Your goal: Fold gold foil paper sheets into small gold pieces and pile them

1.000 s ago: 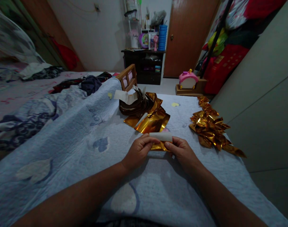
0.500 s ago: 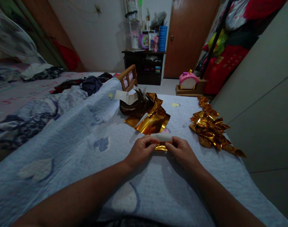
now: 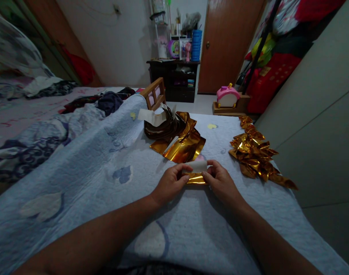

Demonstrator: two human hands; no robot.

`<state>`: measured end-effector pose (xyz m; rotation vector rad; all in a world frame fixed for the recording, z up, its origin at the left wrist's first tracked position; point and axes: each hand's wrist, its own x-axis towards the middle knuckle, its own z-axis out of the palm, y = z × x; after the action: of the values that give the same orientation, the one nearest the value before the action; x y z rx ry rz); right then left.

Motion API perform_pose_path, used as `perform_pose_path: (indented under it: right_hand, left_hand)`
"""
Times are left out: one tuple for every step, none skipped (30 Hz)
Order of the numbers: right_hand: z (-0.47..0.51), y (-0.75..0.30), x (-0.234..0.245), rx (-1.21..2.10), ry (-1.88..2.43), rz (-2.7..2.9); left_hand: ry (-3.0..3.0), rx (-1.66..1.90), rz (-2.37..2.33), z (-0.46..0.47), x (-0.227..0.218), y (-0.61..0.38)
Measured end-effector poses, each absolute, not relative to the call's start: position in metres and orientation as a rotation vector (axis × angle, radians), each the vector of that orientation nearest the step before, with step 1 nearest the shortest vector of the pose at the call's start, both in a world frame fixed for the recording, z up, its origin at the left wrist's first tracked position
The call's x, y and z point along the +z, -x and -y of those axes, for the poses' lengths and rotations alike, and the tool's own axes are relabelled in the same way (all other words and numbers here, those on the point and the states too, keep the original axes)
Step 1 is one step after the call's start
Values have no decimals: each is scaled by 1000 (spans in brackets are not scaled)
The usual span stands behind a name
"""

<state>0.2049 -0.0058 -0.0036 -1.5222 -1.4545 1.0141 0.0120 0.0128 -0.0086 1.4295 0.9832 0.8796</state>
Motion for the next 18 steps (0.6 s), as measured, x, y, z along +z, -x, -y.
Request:
perform_pose_path:
  right_hand:
    - [6,-205,-5,1003,1526,1475]
    - [6,-204,-6,987,1530,1490]
    - [6,-204,-7,964,1538,1503]
    - [7,-203,-7,937,1550,1513]
    - [7,-203,-7,909,1564,1526]
    - [7,-202,-7,885,1578,1542]
    - [8,-201,-6,864,1592,1562]
    - [8,-200,-5,847,1606,1585]
    - [9,-199,-5,831,1619,1611]
    - [9,-199,-5,808,1636,1637]
    - [9,-198,-5,779,1656,1663]
    - [9,-198,-6,744,1678,1687]
    - [9,-197,-7,706,1700,1711]
    - [9,-197,-8,669,1719,1734]
    - [9,-197,-10,634,1736,1757]
    - [9,-197,-11,603,1749,1779]
    - [10,-196,-12,577,1762,1798]
    - [10,-196,-13,555,1776,1814]
  left_hand:
    - [-1433,876,-990,-12,-8,-12]
    - [-1441,869,-1003,-12,-8,-12]
    - [-1455,861,-1021,-12,-7,-12]
    - [-1480,851,-1045,-11,-6,-12]
    - [-1520,842,-1075,-11,-5,-12]
    - [-1579,833,-1112,-11,-4,-12]
    - [-1652,819,-1154,-11,-3,-12]
    - [-1733,795,-1202,-11,-2,-13]
    - [-1813,762,-1251,-11,-1,-13]
    - [-1887,719,-1296,-11,0,-13]
    - [-1952,671,-1334,-11,1,-13]
    - [-2005,625,-1362,-10,1,-14]
    - [-2050,588,-1381,-9,1,-14]
    - [-2088,561,-1392,-9,1,-14]
    - [-2122,544,-1398,-8,0,-14]
    - [-2149,532,-1404,-8,-1,-14]
    - [-2173,524,-1411,-7,-1,-14]
    - [-2194,514,-1415,-7,-2,-14]
